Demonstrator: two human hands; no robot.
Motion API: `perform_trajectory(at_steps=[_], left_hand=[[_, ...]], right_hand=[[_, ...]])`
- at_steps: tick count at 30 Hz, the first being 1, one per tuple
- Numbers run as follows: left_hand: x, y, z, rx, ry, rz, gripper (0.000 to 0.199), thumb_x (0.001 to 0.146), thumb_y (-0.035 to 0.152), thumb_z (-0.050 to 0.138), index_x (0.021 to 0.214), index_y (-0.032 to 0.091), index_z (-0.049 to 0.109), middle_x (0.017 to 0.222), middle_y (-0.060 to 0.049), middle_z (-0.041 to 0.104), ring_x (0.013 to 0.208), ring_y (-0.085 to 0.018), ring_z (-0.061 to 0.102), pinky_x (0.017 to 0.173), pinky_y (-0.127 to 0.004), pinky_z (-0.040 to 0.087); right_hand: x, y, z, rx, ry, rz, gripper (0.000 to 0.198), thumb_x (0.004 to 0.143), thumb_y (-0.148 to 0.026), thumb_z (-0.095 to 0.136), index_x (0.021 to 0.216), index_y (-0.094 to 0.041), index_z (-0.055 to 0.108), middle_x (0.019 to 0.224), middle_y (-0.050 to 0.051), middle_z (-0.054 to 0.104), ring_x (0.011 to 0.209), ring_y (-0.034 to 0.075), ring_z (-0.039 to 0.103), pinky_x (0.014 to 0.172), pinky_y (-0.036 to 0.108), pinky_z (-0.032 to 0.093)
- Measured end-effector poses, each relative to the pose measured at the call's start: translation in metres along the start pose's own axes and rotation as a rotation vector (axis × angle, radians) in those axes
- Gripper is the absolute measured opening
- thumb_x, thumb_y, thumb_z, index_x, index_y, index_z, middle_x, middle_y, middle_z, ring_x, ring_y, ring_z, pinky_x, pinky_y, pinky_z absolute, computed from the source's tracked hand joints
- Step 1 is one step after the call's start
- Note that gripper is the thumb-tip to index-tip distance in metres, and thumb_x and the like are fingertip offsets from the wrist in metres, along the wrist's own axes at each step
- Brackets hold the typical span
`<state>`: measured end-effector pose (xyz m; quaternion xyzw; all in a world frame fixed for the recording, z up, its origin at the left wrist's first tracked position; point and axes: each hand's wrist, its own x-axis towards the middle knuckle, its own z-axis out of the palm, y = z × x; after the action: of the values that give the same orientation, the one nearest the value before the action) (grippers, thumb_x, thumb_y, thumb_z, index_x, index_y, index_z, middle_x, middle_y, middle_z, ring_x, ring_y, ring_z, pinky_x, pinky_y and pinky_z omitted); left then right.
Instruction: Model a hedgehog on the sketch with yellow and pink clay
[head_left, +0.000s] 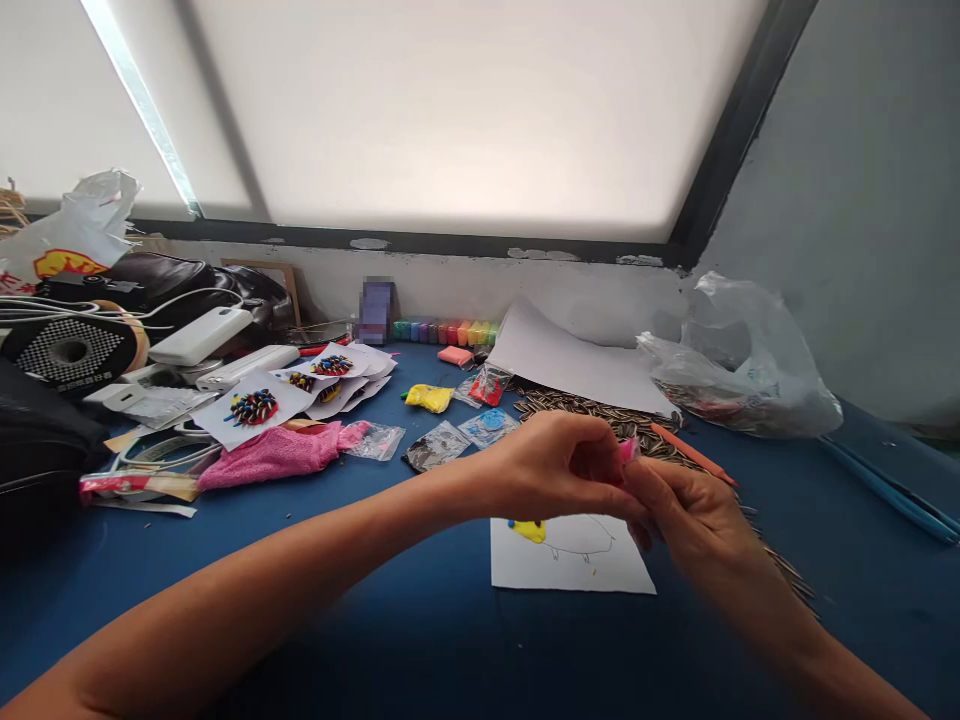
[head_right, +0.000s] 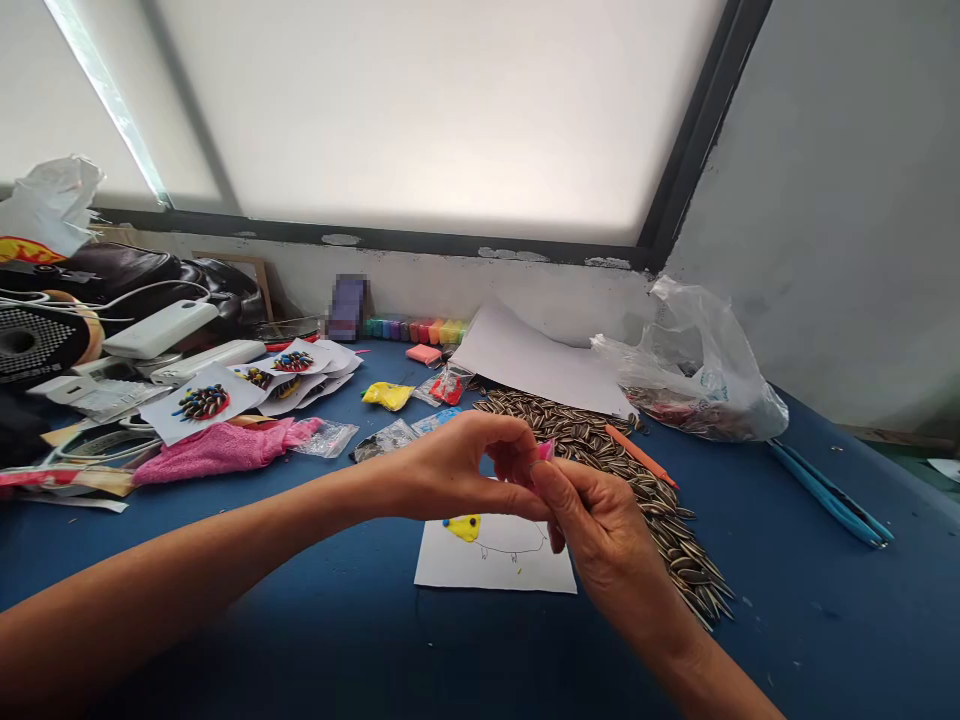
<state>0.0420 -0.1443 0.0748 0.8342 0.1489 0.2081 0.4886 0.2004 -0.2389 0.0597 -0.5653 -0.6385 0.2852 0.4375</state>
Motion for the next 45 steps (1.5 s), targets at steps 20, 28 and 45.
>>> perform_trajectory(at_steps=[20, 28, 45], left_hand=[[0.002, -0.002, -0.004, -0.145, -0.005, -0.042, 0.011, 0.081, 0.019, 0.059, 0.078, 0.011, 0.066, 0.076, -0.004, 0.067, 0.072, -0.011, 0.061, 0.065, -0.022, 0.046], [0.004, -0.003, 0.003, -0.08, 0.108, -0.013, 0.008, 0.08, 0.014, 0.059, 0.075, 0.01, 0.063, 0.072, -0.002, 0.065, 0.069, -0.01, 0.058, 0.064, -0.021, 0.045], [-0.002, 0.008, 0.013, 0.436, 0.208, -0.012, 0.017, 0.073, 0.018, 0.044, 0.057, 0.017, 0.038, 0.052, 0.004, 0.037, 0.052, -0.009, 0.028, 0.05, -0.026, 0.02]], right_hand=[[-0.006, 0.009, 0.006, -0.027, 0.018, -0.038, 0.045, 0.096, -0.052, 0.04, 0.065, -0.022, 0.055, 0.056, -0.002, 0.046, 0.051, 0.012, 0.042, 0.046, 0.024, 0.036], [-0.005, 0.008, 0.005, -0.254, 0.083, -0.07, 0.035, 0.096, -0.045, 0.043, 0.071, -0.023, 0.052, 0.057, -0.004, 0.041, 0.049, 0.012, 0.037, 0.043, 0.025, 0.03], [-0.005, 0.009, 0.013, -0.539, 0.169, -0.332, 0.03, 0.097, -0.027, 0.041, 0.068, -0.022, 0.046, 0.061, -0.004, 0.049, 0.053, 0.011, 0.043, 0.052, 0.024, 0.033]])
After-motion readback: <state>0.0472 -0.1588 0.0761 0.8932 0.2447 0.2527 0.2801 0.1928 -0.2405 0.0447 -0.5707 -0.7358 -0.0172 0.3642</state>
